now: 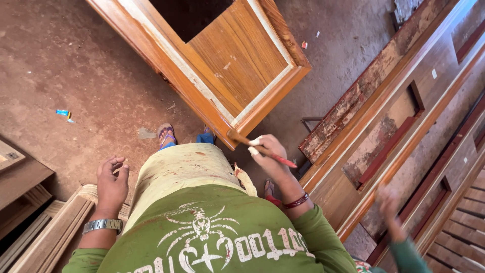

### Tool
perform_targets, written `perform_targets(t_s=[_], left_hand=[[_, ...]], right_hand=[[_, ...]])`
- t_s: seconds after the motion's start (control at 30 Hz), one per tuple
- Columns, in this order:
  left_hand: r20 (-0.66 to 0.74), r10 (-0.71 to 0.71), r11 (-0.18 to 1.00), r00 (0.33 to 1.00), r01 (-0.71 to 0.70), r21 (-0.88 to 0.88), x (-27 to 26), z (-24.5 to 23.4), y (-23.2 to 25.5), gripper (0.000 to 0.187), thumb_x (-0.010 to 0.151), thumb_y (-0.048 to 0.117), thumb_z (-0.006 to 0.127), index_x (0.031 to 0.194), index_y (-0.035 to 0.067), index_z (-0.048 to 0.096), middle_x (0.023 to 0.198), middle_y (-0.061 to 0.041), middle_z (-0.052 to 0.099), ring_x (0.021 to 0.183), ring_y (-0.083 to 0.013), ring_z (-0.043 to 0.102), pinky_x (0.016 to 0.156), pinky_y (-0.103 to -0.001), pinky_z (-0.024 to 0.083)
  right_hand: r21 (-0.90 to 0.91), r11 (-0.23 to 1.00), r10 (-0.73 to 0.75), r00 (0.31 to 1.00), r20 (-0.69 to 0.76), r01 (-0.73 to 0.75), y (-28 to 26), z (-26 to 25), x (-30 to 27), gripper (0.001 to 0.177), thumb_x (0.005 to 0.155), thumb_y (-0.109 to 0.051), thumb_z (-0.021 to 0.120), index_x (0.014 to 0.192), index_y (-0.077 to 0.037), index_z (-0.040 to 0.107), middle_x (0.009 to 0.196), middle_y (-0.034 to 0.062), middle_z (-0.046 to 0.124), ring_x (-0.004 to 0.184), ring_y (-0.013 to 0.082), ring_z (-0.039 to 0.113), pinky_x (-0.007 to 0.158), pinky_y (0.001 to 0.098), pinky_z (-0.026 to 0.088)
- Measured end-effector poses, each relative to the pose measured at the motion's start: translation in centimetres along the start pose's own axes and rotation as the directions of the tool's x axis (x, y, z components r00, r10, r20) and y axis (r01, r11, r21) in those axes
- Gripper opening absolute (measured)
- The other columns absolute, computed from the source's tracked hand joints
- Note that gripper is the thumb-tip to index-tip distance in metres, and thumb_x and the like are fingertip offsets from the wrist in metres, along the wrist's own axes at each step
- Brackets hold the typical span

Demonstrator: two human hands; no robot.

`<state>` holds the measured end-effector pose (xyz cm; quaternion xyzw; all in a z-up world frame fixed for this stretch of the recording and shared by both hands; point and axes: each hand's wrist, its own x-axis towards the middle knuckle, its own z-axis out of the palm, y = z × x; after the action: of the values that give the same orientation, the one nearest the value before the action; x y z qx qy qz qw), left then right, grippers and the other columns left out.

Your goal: The person applies a brown finish to wooden door frames using a paintbrush. They repeatedly dip the brush into a container and paint the edges and flat surfaces of multiple frames laid on a workbench.

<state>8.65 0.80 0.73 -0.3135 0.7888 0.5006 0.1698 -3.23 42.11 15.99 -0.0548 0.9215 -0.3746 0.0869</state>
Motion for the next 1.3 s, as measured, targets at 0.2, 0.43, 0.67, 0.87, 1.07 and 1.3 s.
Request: perform_targets(t_s=[0.2,0.43,0.67,0.87,1.07,1.3], left_hand=[[-0.01,-0.025,1.0,1.0,0.024,-0.016,0.0,-0.3,-2.1,0.029,0.101,0.018,0.063,0.127,0.004,0.063,0.149,-0.014,0.047,0.122,-0.0267,0.061,0.1,-0.039,0.051],[-0.075,0.031,0.995,0.997,-0.038,-0.096,-0.2,1.0,-5.8,0.033,0.098,0.024,0.064,0.126,0.006,0.065,0.145,-0.014,0.052,0.114,-0.0291,0.063,0.099,-0.04,0.052],[-0.111,-0.063,0.984,0.992,0.043,-0.173,-2.8,2.4,-8.9,0.032,0.096,0.025,0.065,0.123,0.009,0.067,0.138,-0.013,0.057,0.119,-0.0278,0.062,0.098,-0.04,0.051],[-0.124,-0.135,0.979,0.983,0.113,-0.171,-7.5,5.0,-12.1,0.035,0.092,0.029,0.067,0.123,0.011,0.066,0.139,-0.015,0.056,0.119,-0.0324,0.063,0.104,-0.043,0.048],[-0.145,-0.186,0.964,0.972,0.152,-0.221,-11.1,6.7,-17.0,0.033,0.094,0.028,0.066,0.122,0.01,0.067,0.137,-0.015,0.057,0.12,-0.0339,0.061,0.103,-0.043,0.049],[-0.212,-0.141,0.958,0.967,0.079,-0.275,-11.5,6.2,-20.0,0.032,0.093,0.024,0.067,0.119,0.006,0.067,0.135,-0.014,0.058,0.116,-0.0301,0.065,0.103,-0.04,0.05]], right_hand=[[-0.104,0.982,0.151,0.987,-0.054,-0.156,1.3,-1.5,-3.0,0.013,0.082,-0.007,0.077,0.093,-0.006,0.069,0.084,0.0047,0.066,0.075,0.016,0.063,0.067,0.0291,0.052],[0.48,0.826,0.375,0.924,-0.079,-0.294,3.0,-1.4,-3.2,0.005,0.095,-0.006,0.068,0.099,-0.004,0.068,0.074,0.0004,0.062,0.059,0.006,0.054,0.053,0.0205,0.042],[0.374,0.892,0.302,0.951,-0.073,-0.254,1.0,-1.0,-2.9,0.015,0.096,-0.007,0.07,0.091,-0.004,0.056,0.067,-0.0018,0.052,0.054,0.0058,0.044,0.047,0.0215,0.033],[0.351,0.908,0.237,0.971,0.023,-0.23,0.1,-0.4,-3.6,0.013,0.099,-0.014,0.064,0.106,-0.003,0.066,0.075,-0.0017,0.056,0.062,0.0065,0.047,0.055,0.0218,0.037],[0.317,0.905,0.254,0.957,0.137,-0.285,-1.5,3.0,-6.1,0.017,0.099,-0.013,0.065,0.112,-0.004,0.069,0.081,0.0033,0.064,0.075,0.0117,0.058,0.069,0.025,0.048],[0.044,0.984,-0.178,0.961,0.212,0.173,-5.5,8.8,-5.1,0.024,0.096,-0.007,0.066,0.119,-0.001,0.071,0.096,0.0066,0.071,0.086,0.0139,0.066,0.08,0.026,0.054]])
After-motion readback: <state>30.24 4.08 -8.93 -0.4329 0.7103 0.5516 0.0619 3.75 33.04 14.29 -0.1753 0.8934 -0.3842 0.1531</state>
